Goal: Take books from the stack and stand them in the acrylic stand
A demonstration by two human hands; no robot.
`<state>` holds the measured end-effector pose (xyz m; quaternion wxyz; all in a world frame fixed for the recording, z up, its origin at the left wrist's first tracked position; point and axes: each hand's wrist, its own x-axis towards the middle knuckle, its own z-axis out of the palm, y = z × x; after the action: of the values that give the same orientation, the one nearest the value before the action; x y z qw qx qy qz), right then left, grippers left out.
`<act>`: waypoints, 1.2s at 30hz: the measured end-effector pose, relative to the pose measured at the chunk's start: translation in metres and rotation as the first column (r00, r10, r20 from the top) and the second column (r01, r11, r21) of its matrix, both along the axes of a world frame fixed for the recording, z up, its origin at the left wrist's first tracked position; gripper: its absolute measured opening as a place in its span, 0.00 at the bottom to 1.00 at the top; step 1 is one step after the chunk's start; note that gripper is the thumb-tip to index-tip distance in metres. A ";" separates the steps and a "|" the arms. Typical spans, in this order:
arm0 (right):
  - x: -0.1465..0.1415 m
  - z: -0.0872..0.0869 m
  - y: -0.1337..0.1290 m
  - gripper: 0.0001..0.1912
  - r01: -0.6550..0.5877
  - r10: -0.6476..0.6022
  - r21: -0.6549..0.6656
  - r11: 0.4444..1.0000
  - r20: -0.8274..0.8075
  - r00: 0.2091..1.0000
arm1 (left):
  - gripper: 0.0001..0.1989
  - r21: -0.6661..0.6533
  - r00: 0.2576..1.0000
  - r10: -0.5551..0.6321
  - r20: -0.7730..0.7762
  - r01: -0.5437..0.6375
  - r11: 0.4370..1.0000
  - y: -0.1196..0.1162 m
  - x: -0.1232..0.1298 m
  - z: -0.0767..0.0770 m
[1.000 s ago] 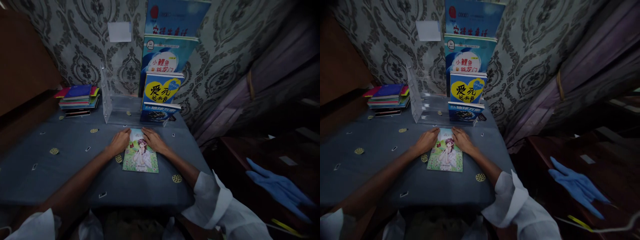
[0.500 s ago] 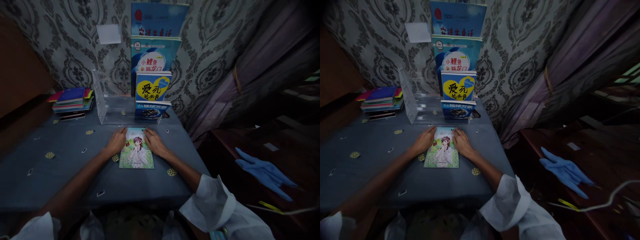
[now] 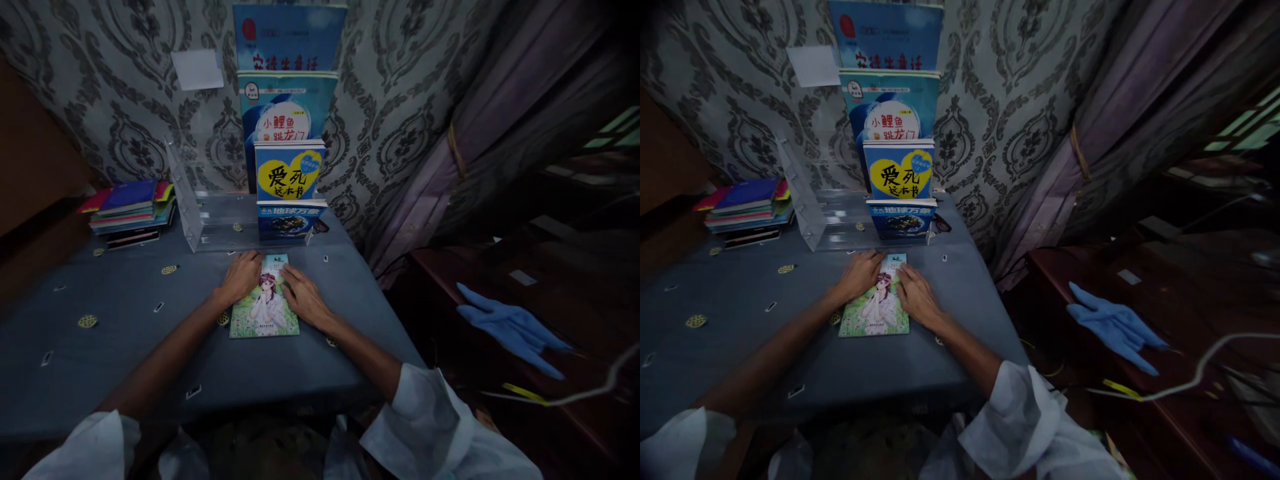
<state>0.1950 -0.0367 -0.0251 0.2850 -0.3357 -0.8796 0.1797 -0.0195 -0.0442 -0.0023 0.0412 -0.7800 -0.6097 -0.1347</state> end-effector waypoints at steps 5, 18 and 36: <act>0.001 0.002 0.001 0.23 -0.019 0.016 -0.042 0.999 -0.055 0.998 | 0.20 -0.002 0.997 -0.078 0.010 0.078 0.997 0.015 0.026 0.000; 0.002 -0.001 0.022 0.30 0.115 -0.239 -0.330 0.937 -0.366 0.899 | 0.20 0.022 0.964 -0.265 0.027 0.265 0.964 0.000 0.038 0.005; 0.003 0.002 0.014 0.24 0.047 -0.067 -0.105 0.993 -0.196 0.978 | 0.19 -0.156 0.917 -0.393 0.065 0.399 0.904 -0.114 0.052 0.020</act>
<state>0.1977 -0.0230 -0.0229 0.3595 -0.3549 -0.8267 0.2478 0.0329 -0.1580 0.0176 -0.0620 -0.8860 -0.4483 -0.1012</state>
